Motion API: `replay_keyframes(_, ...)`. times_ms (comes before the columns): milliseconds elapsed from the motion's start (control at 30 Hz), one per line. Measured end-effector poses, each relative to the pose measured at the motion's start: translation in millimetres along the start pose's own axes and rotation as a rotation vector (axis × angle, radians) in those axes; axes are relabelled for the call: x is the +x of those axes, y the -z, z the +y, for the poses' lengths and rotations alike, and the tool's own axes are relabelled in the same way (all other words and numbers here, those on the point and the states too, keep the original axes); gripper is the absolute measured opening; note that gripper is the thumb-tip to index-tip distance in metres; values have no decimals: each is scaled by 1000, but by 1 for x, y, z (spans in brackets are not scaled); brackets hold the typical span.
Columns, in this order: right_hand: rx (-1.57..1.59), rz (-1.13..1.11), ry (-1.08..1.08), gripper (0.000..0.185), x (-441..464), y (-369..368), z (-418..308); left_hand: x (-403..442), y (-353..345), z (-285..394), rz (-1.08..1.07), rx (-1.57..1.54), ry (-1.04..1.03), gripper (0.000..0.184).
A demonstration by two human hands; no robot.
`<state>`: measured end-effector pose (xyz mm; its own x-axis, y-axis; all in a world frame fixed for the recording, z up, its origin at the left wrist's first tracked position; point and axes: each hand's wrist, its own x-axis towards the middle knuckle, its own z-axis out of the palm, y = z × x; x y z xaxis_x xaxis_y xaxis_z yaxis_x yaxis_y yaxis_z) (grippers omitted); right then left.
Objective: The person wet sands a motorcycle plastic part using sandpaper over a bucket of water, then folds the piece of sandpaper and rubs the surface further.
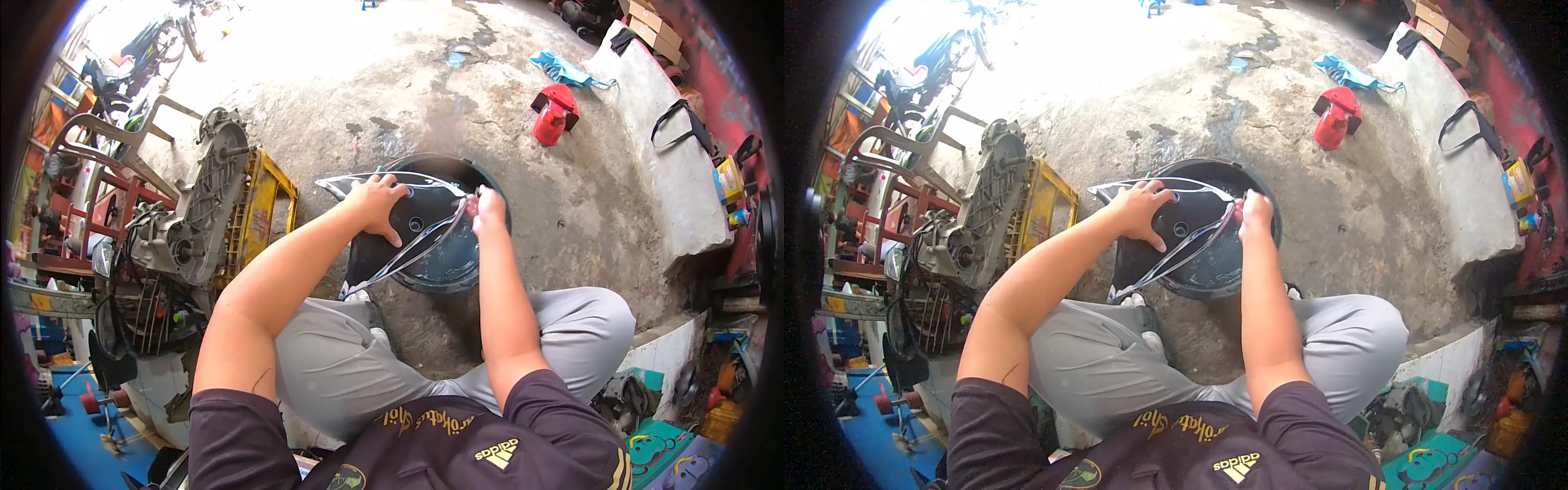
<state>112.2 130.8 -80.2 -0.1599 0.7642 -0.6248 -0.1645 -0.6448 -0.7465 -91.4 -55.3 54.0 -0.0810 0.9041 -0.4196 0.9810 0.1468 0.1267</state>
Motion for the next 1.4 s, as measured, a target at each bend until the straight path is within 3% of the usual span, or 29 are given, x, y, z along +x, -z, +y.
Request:
replay_keyframes(33,-174,-67,106,18,-8,-3,-18,1,-1,-1,27,-59,0,113)
replay_keyframes(100,-194,-12,267,16,-27,-17,-44,-1,-2,3,56,-39,5,112)
replay_keyframes(200,-94,-163,185,16,-43,-18,-66,0,3,7,22,11,29,111)
replay_keyframes(267,-29,-478,-66,16,-67,-26,-75,2,2,7,5,35,26,110)
replay_keyframes(300,-166,-555,-30,16,-74,-31,-74,2,2,9,2,31,22,110)
replay_keyframes(400,-507,-641,-14,17,-98,-41,-74,1,4,13,-40,86,52,112)
replay_keyframes(567,-687,-661,-7,18,-107,-47,-79,1,2,9,-32,47,46,114)
replay_keyframes(700,-426,-423,145,18,-63,-36,-56,-2,-2,9,-33,-7,68,117)
replay_keyframes(767,-139,-71,233,21,-17,-19,-28,-2,-3,11,-31,-2,72,118)
replay_keyframes(800,-126,-68,156,22,34,7,1,-2,-3,12,-31,8,79,119)
replay_keyframes(867,-110,200,175,23,45,14,28,0,-6,11,-29,10,78,119)
replay_keyframes(900,-289,292,345,22,3,3,23,1,-7,11,-28,16,80,119)
replay_keyframes(967,-391,240,374,25,-8,-3,34,2,-8,10,-25,11,78,120)
replay_keyframes(1000,-417,157,328,27,-6,0,43,2,-8,10,-24,9,80,120)
replay_keyframes(1133,-573,218,260,32,-3,16,57,2,-9,8,-31,24,75,120)
replay_keyframes(1167,-511,184,203,39,1,22,62,2,-10,7,-20,10,70,120)
replay_keyframes(1233,-302,115,-13,40,118,68,120,0,-10,6,-12,-7,65,119)
replay_keyframes(1267,-214,172,-145,36,91,49,110,0,-10,7,-10,-8,66,119)
replay_keyframes(1300,-214,173,-146,36,79,47,94,0,-10,7,-6,-8,64,119)
replay_keyframes(1367,226,-38,-504,29,58,46,70,1,-12,7,-2,0,65,118)
replay_keyframes(1400,313,-92,-429,29,48,44,59,2,-12,7,-12,2,66,120)
